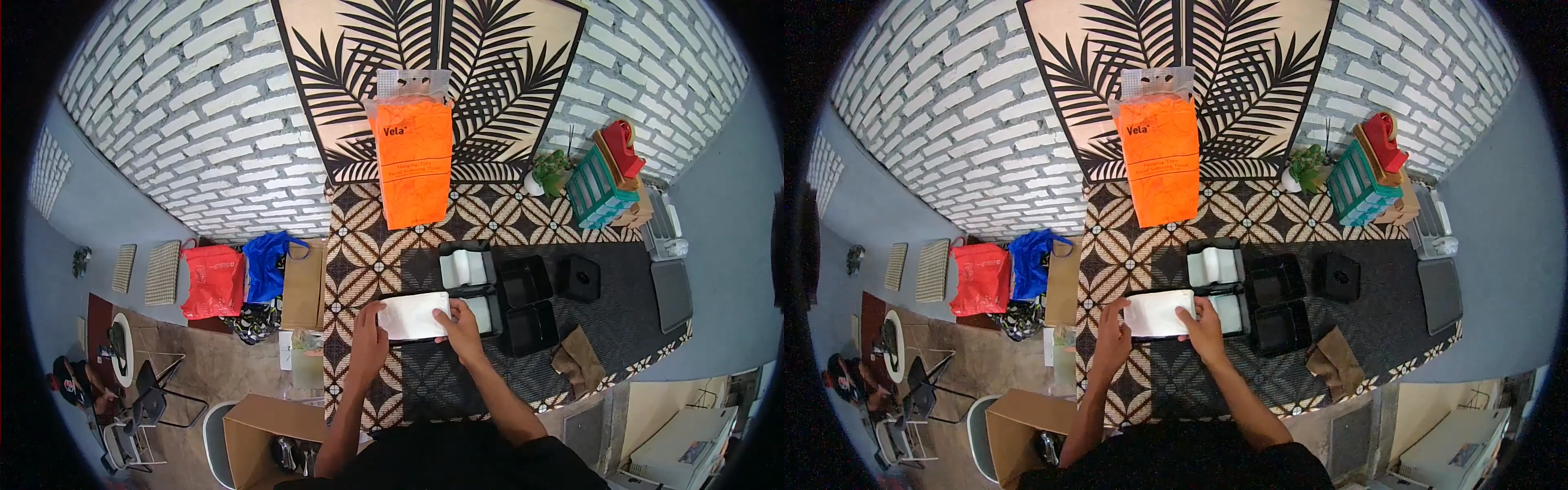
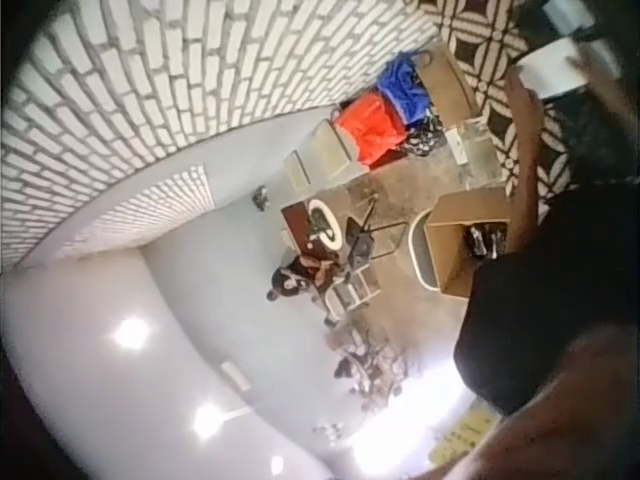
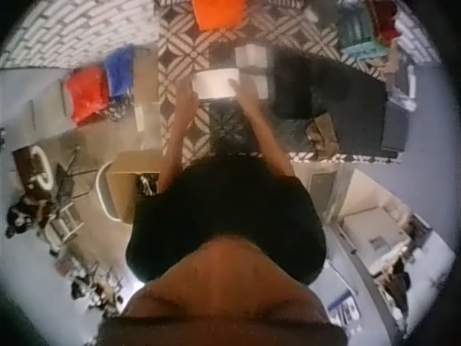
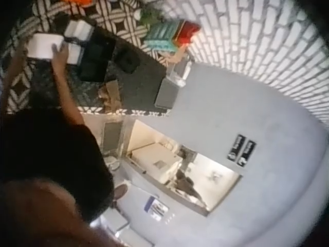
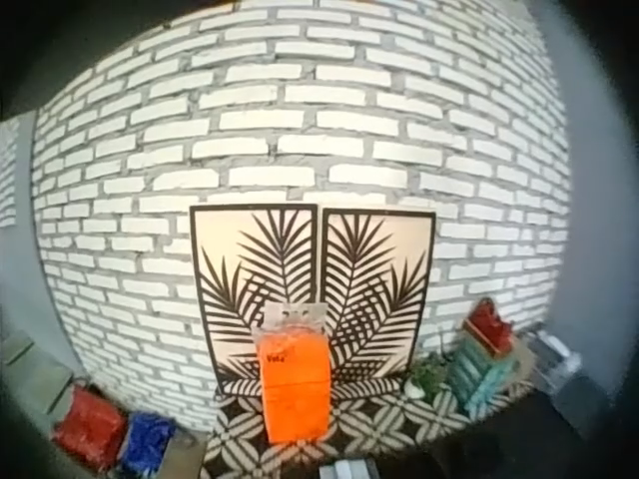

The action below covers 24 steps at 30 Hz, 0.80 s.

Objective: The recorder is unpacking and organizing black takeout containers and white foam inserts on a table.

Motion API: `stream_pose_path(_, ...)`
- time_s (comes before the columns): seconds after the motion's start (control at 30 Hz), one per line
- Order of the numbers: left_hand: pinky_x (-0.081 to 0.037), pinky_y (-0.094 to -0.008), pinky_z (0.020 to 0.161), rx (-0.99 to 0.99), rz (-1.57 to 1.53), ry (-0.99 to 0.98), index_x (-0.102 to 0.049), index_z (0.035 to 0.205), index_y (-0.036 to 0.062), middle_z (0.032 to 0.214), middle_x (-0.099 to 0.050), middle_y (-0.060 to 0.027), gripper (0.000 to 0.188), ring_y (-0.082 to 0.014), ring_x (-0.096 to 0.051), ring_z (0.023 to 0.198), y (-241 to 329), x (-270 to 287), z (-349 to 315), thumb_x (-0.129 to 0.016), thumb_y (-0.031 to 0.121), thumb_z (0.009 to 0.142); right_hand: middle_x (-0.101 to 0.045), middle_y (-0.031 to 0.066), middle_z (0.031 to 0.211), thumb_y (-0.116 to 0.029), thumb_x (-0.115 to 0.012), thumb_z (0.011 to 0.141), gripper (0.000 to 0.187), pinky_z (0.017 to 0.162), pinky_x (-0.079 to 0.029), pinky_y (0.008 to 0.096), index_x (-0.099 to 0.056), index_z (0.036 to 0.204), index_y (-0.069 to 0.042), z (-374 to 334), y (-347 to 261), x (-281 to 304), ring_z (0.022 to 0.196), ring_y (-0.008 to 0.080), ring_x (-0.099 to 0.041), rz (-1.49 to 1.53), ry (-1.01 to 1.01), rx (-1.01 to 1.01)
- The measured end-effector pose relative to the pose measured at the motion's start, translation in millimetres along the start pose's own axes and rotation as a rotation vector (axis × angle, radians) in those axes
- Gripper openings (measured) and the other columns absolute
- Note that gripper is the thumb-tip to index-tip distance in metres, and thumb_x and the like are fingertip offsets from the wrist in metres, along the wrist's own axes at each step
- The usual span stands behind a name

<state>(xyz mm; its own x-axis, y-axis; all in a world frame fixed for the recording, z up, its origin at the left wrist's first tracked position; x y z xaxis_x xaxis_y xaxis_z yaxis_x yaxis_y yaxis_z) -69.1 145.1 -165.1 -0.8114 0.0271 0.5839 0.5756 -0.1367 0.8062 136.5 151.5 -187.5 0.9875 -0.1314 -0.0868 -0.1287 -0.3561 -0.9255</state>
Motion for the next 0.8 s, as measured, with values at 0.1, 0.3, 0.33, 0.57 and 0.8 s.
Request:
stream_pose_path(0.1,-0.033,-0.0495,0.107,-0.01,0.028,-0.025,-0.044,0.131,0.0029,0.135,-0.046,-0.0202,0.052,-0.0408,-0.041,0.127,0,2,-1,-0.051,-0.006,0.08,-0.061,0.0135,0.108,-0.02,-0.067,0.091,0.045,0.048,-0.054,0.0241,-0.048,0.123,0.005,2,2,-1,0.081,0.0148,-0.064,-0.018,0.031,-0.014)
stream_pose_path(0.3,-0.028,-0.0511,0.11,-0.135,0.199,-0.189,-0.042,0.135,0.0075,0.141,-0.042,-0.0167,0.058,-0.0389,-0.04,0.13,17,4,10,-0.063,0.01,0.081,-0.059,0.0182,0.119,-0.02,-0.07,0.089,0.052,0.043,-0.053,0.0255,-0.046,0.127,0.007,4,0,1,0.081,0.0184,-0.066,-0.151,0.083,0.018)
stream_pose_path(0.33,-0.027,-0.0498,0.111,-0.11,0.182,-0.26,-0.04,0.137,0.0088,0.143,-0.041,-0.0167,0.062,-0.0381,-0.039,0.132,16,2,9,-0.065,0.013,0.081,-0.059,0.0182,0.119,-0.02,-0.07,0.089,0.052,0.043,-0.053,0.0255,-0.046,0.127,0.007,4,-1,1,0.081,0.0184,-0.066,-0.151,0.081,0.018)
stream_pose_path(0.57,-0.028,-0.0526,0.109,-0.064,0.192,-0.28,-0.037,0.14,0.0081,0.145,-0.04,-0.0156,0.067,-0.0378,-0.041,0.131,8,-2,7,-0.064,0.013,0.08,-0.064,0.0155,0.108,-0.017,-0.071,0.087,0.049,0.043,-0.053,0.0254,-0.048,0.124,0.007,-2,-17,-3,0.073,0.015,-0.066,-0.278,0.104,0.11)
stream_pose_path(0.8,-0.022,-0.0515,0.113,-0.297,0.35,-0.229,-0.042,0.136,0.0114,0.146,-0.039,-0.0146,0.068,-0.0344,-0.036,0.136,35,1,10,-0.071,0.02,0.075,-0.063,0.0149,0.106,-0.019,-0.07,0.089,0.048,0.045,-0.054,0.0258,-0.048,0.123,0.006,-2,-6,-14,0.076,0.0152,-0.066,-0.135,-0.007,0.013)
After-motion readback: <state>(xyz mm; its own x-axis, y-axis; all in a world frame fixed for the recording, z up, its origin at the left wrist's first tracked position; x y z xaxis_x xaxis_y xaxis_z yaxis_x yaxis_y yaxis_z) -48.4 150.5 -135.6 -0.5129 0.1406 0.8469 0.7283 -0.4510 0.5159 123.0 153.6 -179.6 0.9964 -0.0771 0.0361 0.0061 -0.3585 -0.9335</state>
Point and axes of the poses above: each hand's wrist, its own z-axis towards the middle knuckle, its own x-axis out of the back of the hand, y = z × x, the point moved 3 cm from there along z, towards the middle knuckle
